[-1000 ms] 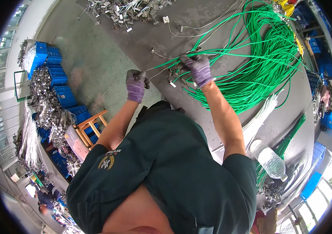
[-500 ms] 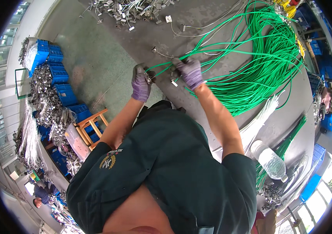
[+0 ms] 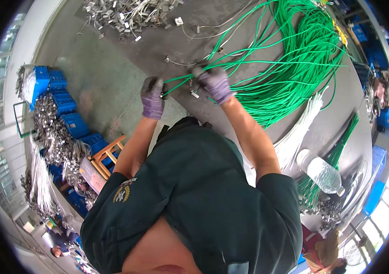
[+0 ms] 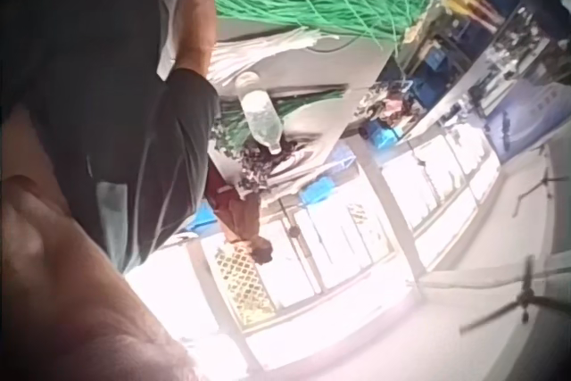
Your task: Bundling green electrical cables with plastic zip ties and cutting the excess at a manual assembly station.
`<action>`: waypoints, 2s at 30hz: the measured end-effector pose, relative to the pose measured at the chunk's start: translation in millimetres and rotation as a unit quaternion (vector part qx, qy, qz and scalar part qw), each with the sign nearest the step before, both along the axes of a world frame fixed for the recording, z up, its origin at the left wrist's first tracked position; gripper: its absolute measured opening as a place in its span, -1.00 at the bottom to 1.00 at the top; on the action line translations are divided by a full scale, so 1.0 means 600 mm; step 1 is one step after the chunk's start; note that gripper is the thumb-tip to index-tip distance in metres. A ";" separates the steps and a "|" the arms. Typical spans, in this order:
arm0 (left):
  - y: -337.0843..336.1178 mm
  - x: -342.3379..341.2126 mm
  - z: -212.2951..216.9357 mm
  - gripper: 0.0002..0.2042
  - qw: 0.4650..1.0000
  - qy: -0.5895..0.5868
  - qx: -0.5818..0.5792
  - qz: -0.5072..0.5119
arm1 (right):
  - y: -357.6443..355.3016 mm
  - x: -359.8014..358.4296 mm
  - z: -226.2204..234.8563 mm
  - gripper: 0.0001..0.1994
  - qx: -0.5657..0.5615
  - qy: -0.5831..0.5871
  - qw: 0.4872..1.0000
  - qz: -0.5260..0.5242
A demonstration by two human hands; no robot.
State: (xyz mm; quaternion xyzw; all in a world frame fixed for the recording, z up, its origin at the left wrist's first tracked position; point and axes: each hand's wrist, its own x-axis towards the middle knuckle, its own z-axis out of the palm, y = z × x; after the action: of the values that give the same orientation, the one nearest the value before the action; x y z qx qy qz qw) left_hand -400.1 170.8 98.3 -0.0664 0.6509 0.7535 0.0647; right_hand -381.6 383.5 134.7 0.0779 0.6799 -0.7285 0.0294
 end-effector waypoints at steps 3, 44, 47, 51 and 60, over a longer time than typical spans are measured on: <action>-0.010 -0.001 0.020 -0.83 0.995 0.077 -0.070 -0.012 | 0.076 -0.018 0.047 -0.65 -0.164 0.022 0.968 -0.187; 0.176 -0.032 -0.093 -0.74 0.754 0.380 -0.378 -0.380 | 0.357 0.308 -0.181 -0.77 0.028 -0.324 0.854 -0.405; 0.178 -0.029 -0.092 -0.74 0.763 0.366 -0.380 -0.374 | 0.358 0.304 -0.187 -0.74 -0.050 -0.329 0.822 -0.462; 0.181 -0.028 -0.097 -0.75 0.748 0.385 -0.394 -0.370 | 0.367 0.301 -0.185 -0.71 0.130 -0.324 0.862 -0.368; 0.181 -0.030 -0.073 -0.74 0.787 0.269 -0.400 -0.385 | 0.426 0.360 -0.112 -0.75 0.072 -0.215 0.895 -0.385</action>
State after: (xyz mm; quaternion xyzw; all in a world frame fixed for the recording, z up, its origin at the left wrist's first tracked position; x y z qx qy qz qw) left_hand -418.2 279.3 54.6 0.3755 0.8564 0.3257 0.1396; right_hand -165.5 639.2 67.5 0.4902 0.6246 -0.5973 -0.1136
